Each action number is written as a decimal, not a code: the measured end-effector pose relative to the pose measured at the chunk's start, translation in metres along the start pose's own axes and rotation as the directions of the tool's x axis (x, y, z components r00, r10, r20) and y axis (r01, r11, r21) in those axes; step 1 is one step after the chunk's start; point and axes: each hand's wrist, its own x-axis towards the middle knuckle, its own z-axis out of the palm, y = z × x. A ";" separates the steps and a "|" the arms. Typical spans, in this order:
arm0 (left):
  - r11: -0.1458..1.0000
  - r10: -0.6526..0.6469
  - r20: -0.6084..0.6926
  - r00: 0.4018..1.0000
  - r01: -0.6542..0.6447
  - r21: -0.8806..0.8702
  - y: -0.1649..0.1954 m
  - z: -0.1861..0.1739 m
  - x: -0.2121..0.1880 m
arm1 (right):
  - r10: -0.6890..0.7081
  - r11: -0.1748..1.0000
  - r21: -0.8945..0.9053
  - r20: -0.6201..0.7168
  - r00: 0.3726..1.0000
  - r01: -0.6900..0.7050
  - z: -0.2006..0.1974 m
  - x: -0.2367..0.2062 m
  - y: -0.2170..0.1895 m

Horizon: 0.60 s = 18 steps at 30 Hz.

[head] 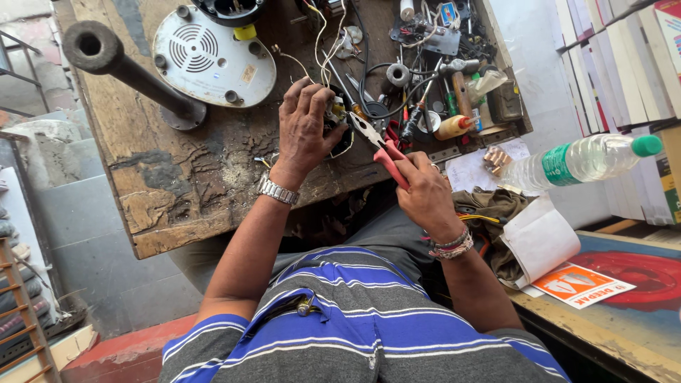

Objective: The person uses pliers and a screwdriver to adjust and tighten components inside a small electric motor. They repeatedly reposition the motor, strip or trim wires, and tighten internal parts while seated at a cluttered workbench.

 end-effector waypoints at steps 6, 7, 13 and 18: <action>1.000 0.002 0.008 1.000 -0.001 -0.022 -0.001 -0.003 0.002 | -0.061 0.996 -0.073 -0.112 0.992 0.053 0.003 0.008 0.010; 1.000 0.005 -0.001 1.000 -0.005 -0.023 -0.001 -0.003 0.002 | -0.074 0.995 -0.076 -0.113 0.991 0.066 0.006 0.009 0.012; 0.999 -0.009 0.005 1.000 0.009 -0.032 -0.001 -0.002 0.003 | 0.059 0.933 0.356 0.007 0.998 -0.058 0.025 0.001 0.027; 0.999 -0.011 0.009 1.000 0.012 -0.033 -0.002 -0.001 0.002 | 0.062 0.974 0.223 -0.040 0.997 -0.052 0.058 0.002 0.022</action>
